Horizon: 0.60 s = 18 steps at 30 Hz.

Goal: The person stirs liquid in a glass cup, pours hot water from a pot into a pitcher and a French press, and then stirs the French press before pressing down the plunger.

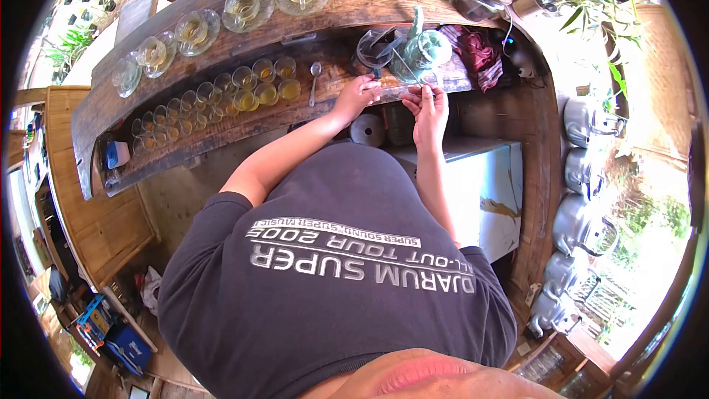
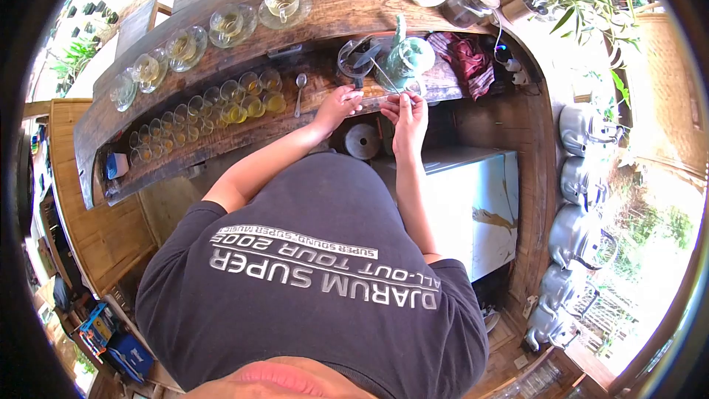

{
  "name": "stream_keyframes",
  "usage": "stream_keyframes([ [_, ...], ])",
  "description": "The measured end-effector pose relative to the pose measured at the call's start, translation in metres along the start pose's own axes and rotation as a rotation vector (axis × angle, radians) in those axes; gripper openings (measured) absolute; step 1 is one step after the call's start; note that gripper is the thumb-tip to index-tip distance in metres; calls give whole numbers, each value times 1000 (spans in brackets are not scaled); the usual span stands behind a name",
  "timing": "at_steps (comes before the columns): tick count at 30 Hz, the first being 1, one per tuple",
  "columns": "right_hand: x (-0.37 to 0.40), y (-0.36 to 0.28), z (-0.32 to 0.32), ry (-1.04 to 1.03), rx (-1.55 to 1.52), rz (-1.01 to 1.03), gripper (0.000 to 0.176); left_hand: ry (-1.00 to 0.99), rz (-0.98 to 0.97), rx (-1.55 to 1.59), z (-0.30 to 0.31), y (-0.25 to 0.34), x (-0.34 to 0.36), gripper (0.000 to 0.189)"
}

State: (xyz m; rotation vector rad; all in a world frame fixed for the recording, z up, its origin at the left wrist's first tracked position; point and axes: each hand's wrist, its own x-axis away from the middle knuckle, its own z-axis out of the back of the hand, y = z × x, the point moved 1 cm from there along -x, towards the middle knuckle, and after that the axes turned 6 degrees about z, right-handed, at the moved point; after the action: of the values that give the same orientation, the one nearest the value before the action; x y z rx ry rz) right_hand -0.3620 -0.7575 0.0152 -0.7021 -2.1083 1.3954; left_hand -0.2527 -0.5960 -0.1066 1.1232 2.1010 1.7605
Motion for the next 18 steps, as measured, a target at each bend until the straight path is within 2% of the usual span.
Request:
stream_keyframes([
  [4,0,10,5,22,6,-52,22,-20,17,94,-1,6,7,66],
  [10,1,6,-8,-17,-85,-47,21,-56,19,-31,15,15,36,69],
  [13,7,4,-24,-69,-156,-73,19,-67,37,-23,27,19,51,61],
  [15,11,13,-35,-123,-210,-121,17,-45,72,46,36,17,56,47],
  [18,18,36,-46,-176,-266,-222,16,-14,151,-18,49,21,73,37],
])
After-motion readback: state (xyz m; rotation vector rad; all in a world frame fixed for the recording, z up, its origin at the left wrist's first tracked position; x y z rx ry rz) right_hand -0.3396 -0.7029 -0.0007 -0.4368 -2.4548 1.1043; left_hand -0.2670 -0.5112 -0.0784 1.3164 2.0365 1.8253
